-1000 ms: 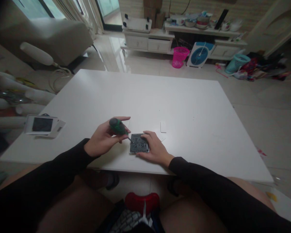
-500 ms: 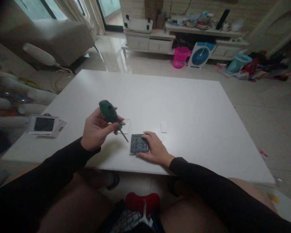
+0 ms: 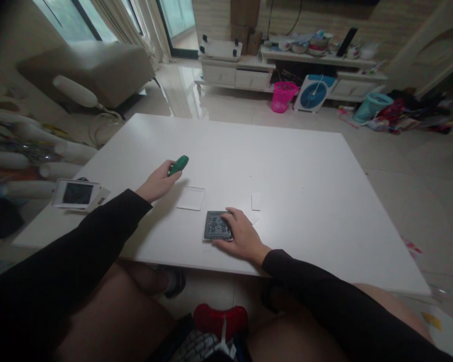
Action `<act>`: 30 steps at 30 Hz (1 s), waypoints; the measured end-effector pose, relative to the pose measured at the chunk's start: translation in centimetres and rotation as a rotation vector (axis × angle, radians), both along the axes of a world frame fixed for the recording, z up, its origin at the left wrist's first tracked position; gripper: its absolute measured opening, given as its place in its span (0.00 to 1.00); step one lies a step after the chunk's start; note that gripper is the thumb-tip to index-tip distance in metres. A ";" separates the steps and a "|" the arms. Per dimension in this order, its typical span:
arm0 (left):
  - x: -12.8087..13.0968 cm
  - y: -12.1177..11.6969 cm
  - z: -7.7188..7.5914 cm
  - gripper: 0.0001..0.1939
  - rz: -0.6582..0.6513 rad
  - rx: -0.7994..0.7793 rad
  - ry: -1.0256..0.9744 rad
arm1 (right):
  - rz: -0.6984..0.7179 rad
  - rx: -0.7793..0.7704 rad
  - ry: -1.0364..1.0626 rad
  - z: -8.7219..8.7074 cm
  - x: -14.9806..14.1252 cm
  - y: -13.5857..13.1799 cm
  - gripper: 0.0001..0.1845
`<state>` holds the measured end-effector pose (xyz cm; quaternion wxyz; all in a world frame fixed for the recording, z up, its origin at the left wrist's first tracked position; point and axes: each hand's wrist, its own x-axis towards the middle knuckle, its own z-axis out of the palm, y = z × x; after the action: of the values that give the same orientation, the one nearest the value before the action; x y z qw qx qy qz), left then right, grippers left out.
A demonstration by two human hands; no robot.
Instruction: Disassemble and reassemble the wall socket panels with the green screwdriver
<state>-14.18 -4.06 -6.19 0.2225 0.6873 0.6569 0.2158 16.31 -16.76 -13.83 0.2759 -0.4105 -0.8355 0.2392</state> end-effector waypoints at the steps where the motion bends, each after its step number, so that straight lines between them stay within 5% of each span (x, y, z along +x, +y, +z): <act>1: -0.2 0.3 -0.3 0.18 -0.013 -0.034 0.134 | -0.005 -0.004 -0.009 0.0 -0.1 0.0 0.37; 14: -2.9 1.6 -2.6 0.18 -0.026 -0.257 0.591 | -0.028 -0.006 -0.022 -0.5 -0.1 -0.1 0.37; 30: -1.9 0.5 -2.2 0.24 -0.073 -0.215 0.649 | -0.016 0.018 -0.026 -0.2 -0.1 0.0 0.36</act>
<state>-16.09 -3.55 -8.43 0.0806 0.7157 0.6875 -0.0925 16.23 -16.77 -14.03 0.2704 -0.4179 -0.8379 0.2240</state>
